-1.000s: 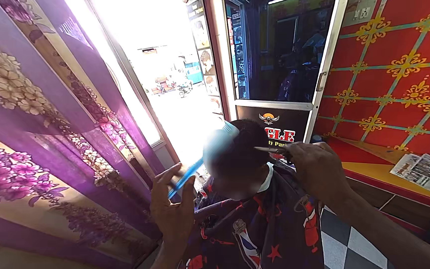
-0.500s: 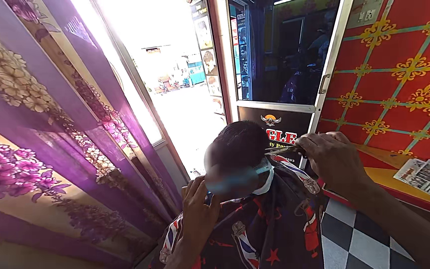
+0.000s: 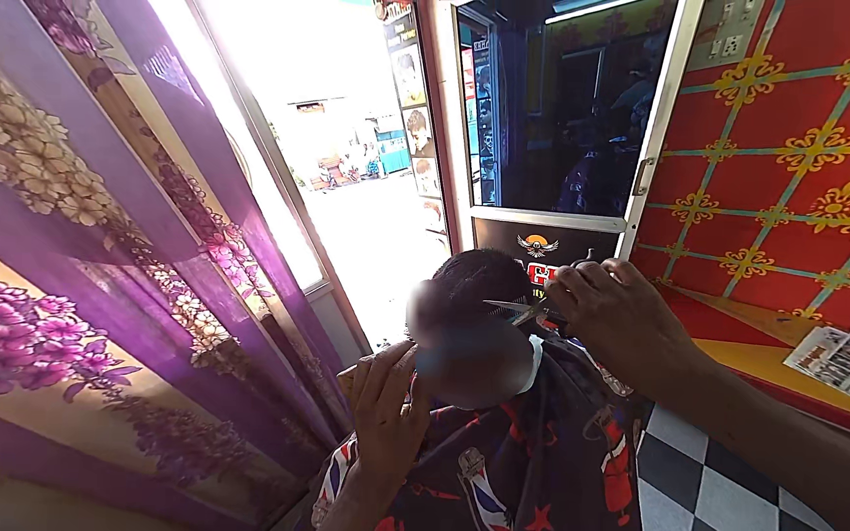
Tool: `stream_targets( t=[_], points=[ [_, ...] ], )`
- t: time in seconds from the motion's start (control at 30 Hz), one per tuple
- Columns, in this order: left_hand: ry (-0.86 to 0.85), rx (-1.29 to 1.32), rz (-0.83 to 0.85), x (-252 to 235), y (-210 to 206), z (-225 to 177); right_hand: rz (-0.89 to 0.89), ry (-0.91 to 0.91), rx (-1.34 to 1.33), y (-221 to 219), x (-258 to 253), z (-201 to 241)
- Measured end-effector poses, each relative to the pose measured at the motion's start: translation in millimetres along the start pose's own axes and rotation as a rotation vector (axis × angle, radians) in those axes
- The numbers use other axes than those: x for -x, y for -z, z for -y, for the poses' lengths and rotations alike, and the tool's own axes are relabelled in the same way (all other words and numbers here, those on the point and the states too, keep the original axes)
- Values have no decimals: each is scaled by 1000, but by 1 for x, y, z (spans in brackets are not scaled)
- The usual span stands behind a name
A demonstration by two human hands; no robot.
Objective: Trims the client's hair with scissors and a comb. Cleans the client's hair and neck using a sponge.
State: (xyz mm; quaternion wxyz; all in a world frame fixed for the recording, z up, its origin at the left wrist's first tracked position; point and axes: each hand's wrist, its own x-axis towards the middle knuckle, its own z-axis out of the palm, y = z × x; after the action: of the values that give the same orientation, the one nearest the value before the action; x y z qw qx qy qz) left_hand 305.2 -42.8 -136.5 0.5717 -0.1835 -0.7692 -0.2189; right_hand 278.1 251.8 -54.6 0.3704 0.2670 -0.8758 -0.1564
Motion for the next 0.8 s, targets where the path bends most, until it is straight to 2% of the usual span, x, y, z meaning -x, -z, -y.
stream_targets(
  t=[0.13,0.37,0.53,0.67,0.8],
  points=[
    [-4,0,5,-2,1,-1,-52,38,-9,4,-4,7],
    [-5,-3,24,-2,1,2,-5,-38,-40,-3,2,6],
    [11,19,4,-6,3,1,-65,-44,-64,-3,1,6],
    [91,13,-53,-31,12,-9,-144,-280,-320,-10,16,-3],
    [78,-16,96,-70,19,-19,-144,-546,-572,-24,62,-10]
  ],
)
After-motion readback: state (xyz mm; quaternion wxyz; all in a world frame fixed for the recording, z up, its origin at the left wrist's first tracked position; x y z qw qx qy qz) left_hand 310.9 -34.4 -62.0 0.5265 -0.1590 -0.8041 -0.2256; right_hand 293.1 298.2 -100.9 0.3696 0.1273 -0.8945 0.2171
